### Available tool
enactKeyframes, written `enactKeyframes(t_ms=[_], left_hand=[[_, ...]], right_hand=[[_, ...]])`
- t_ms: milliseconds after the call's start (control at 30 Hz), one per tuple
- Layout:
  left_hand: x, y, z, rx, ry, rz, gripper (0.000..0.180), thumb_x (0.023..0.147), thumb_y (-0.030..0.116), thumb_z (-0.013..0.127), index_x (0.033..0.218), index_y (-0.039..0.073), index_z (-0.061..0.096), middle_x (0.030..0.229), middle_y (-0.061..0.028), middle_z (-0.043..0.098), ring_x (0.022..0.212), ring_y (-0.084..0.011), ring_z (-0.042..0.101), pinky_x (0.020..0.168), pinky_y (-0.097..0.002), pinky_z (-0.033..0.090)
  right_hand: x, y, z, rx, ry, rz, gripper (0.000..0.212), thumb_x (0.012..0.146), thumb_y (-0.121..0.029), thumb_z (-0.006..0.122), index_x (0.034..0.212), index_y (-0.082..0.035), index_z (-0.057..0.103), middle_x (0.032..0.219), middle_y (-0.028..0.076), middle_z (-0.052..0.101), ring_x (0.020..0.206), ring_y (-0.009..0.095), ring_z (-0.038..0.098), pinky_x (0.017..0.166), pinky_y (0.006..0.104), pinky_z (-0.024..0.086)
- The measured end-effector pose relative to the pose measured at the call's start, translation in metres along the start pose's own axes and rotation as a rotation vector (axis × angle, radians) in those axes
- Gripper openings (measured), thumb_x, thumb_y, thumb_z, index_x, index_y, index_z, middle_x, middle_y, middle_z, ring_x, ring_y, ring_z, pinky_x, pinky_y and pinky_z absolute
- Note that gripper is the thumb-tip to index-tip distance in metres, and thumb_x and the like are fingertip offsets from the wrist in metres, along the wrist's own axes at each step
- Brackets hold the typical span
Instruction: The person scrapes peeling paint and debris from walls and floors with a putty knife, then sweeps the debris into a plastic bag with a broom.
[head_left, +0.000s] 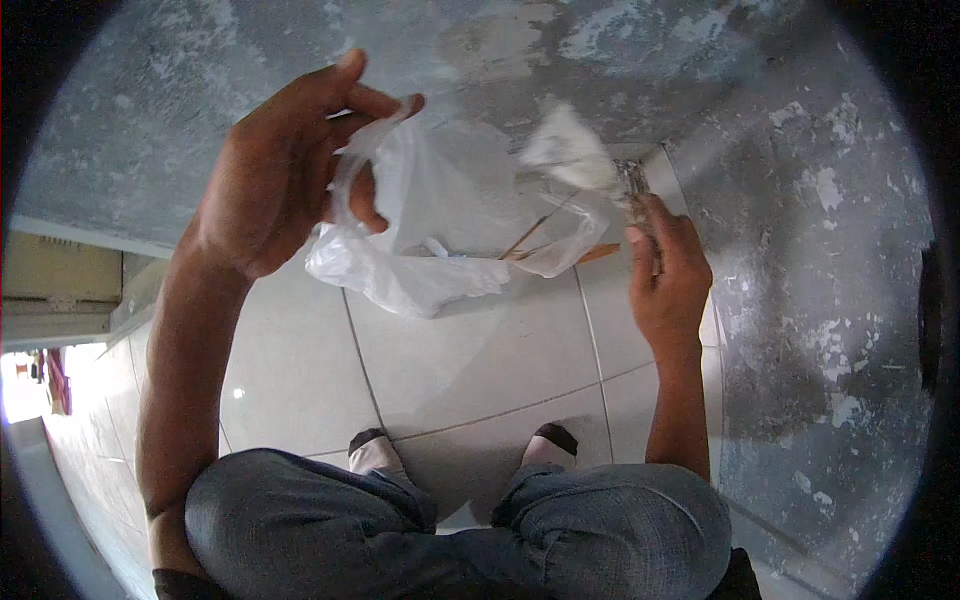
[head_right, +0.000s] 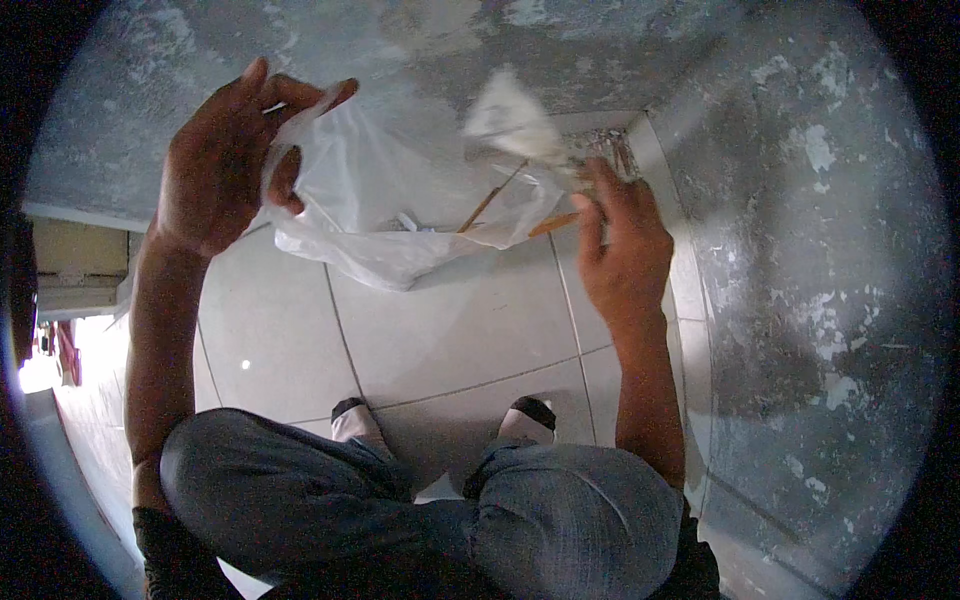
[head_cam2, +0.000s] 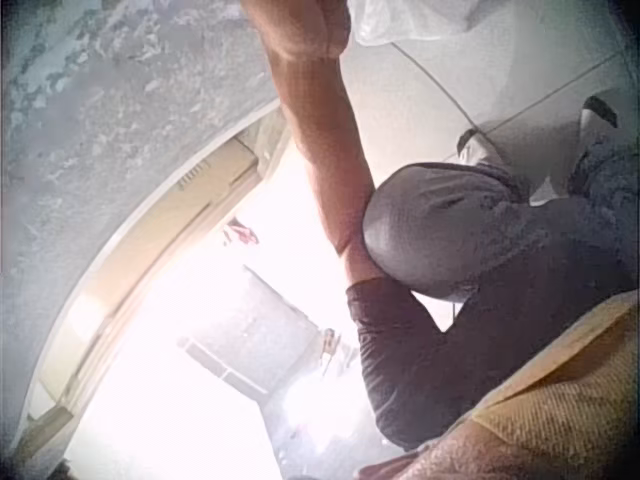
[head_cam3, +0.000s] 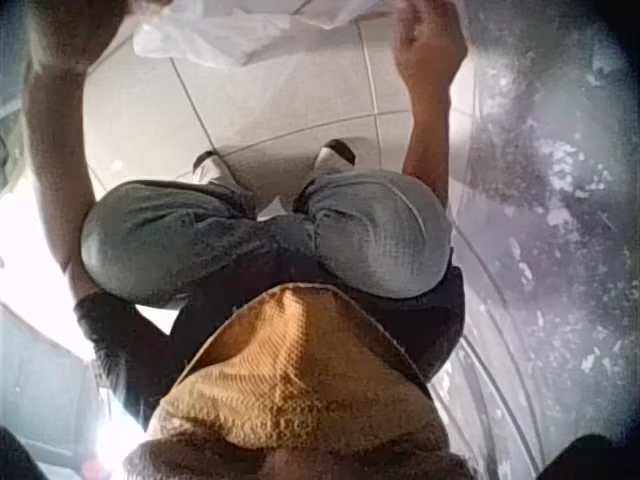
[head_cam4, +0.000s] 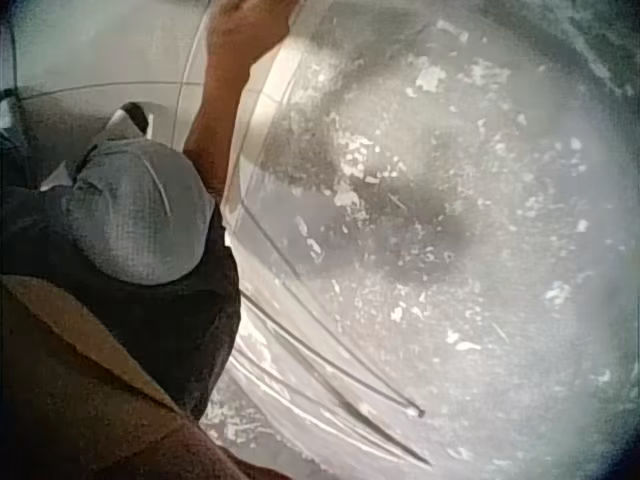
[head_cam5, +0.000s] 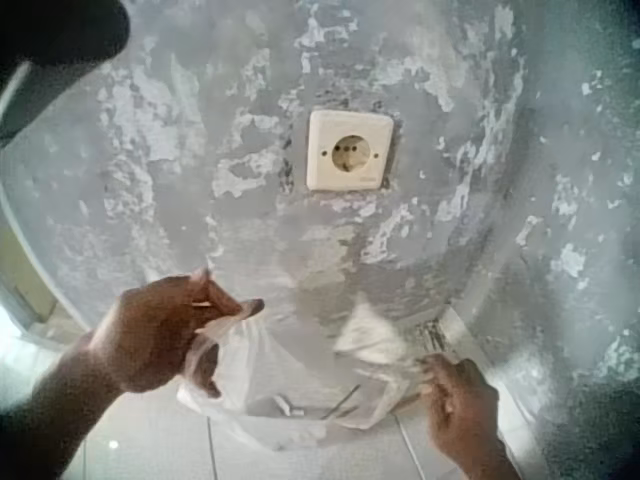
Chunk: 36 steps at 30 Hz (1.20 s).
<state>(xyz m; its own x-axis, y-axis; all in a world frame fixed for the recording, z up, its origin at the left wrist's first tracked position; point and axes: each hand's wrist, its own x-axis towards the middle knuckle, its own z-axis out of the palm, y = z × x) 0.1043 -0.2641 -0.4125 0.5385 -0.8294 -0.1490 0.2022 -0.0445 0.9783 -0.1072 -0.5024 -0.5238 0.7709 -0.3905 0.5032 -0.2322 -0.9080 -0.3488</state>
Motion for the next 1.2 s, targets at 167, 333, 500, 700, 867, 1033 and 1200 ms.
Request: enactKeyframes(t_ms=[167, 333, 500, 700, 867, 1033, 1200], left_hand=[[-0.005, 0.002, -0.004, 0.206, 0.027, 0.085, 0.048, 0.091, 0.043, 0.038, 0.101, -0.003, 0.051, 0.107, -0.0217, 0.055, 0.044, -0.0146, 0.053, 0.048, -0.0247, 0.050], [-0.004, 0.004, 0.002, 0.201, -0.043, 0.051, 0.056, 0.092, 0.047, 0.033, 0.099, -0.006, 0.048, 0.114, -0.0305, 0.051, 0.034, -0.0146, 0.051, 0.037, -0.0229, 0.048], [-0.002, 0.005, 0.005, 0.143, -0.097, -0.027, 0.059, 0.090, 0.052, 0.032, 0.098, -0.005, 0.045, 0.117, -0.0331, 0.048, 0.032, -0.0145, 0.053, 0.033, -0.0220, 0.048], [0.001, 0.004, 0.004, 0.172, -0.073, -0.054, 0.060, 0.088, 0.054, 0.035, 0.098, -0.005, 0.045, 0.117, -0.0333, 0.048, 0.031, -0.0138, 0.052, 0.033, -0.0219, 0.049], [0.005, 0.004, 0.008, 0.205, -0.080, -0.049, 0.060, 0.088, 0.054, 0.035, 0.098, -0.004, 0.045, 0.116, -0.0331, 0.049, 0.032, -0.0139, 0.053, 0.034, -0.0217, 0.049], [0.007, 0.004, 0.012, 0.201, -0.115, -0.052, 0.060, 0.088, 0.054, 0.035, 0.098, -0.004, 0.045, 0.116, -0.0335, 0.048, 0.032, -0.0138, 0.053, 0.034, -0.0224, 0.050], [0.005, 0.003, 0.011, 0.208, -0.042, -0.023, 0.061, 0.089, 0.054, 0.033, 0.099, -0.005, 0.045, 0.117, -0.0336, 0.048, 0.031, -0.0135, 0.051, 0.034, -0.0223, 0.049]], right_hand=[[-0.059, 0.092, 0.016, -0.123, -0.070, 0.542, 0.033, 0.088, -0.026, 0.051, 0.113, -0.004, 0.056, 0.090, 0.021, 0.062, 0.084, 0.036, 0.060, 0.073, 0.0425, 0.048], [-0.109, 0.161, 0.045, -0.223, -0.215, 0.742, 0.033, 0.087, -0.029, 0.049, 0.105, -0.004, 0.059, 0.093, 0.021, 0.063, 0.086, 0.039, 0.060, 0.076, 0.0433, 0.047], [-0.090, 0.199, 0.084, -0.246, -0.135, 0.680, 0.032, 0.087, -0.030, 0.045, 0.100, -0.006, 0.062, 0.091, 0.022, 0.062, 0.084, 0.040, 0.059, 0.076, 0.0459, 0.047], [-0.025, 0.229, 0.137, -0.226, -0.197, 0.628, 0.034, 0.087, -0.031, 0.044, 0.098, -0.006, 0.063, 0.092, 0.021, 0.063, 0.085, 0.041, 0.059, 0.077, 0.0489, 0.046], [-0.019, 0.239, 0.164, -0.254, -0.145, 0.655, 0.033, 0.088, -0.030, 0.041, 0.096, -0.007, 0.063, 0.096, 0.020, 0.062, 0.085, 0.040, 0.059, 0.076, 0.0503, 0.045], [-0.025, 0.228, 0.159, -0.128, 0.155, 0.463, 0.031, 0.089, -0.028, 0.042, 0.096, -0.005, 0.061, 0.098, 0.016, 0.061, 0.081, 0.039, 0.059, 0.072, 0.0491, 0.045], [-0.012, 0.212, 0.134, 0.022, 0.186, 0.517, 0.025, 0.087, -0.024, 0.048, 0.095, -0.004, 0.060, 0.091, 0.017, 0.061, 0.079, 0.037, 0.059, 0.070, 0.0443, 0.045]])
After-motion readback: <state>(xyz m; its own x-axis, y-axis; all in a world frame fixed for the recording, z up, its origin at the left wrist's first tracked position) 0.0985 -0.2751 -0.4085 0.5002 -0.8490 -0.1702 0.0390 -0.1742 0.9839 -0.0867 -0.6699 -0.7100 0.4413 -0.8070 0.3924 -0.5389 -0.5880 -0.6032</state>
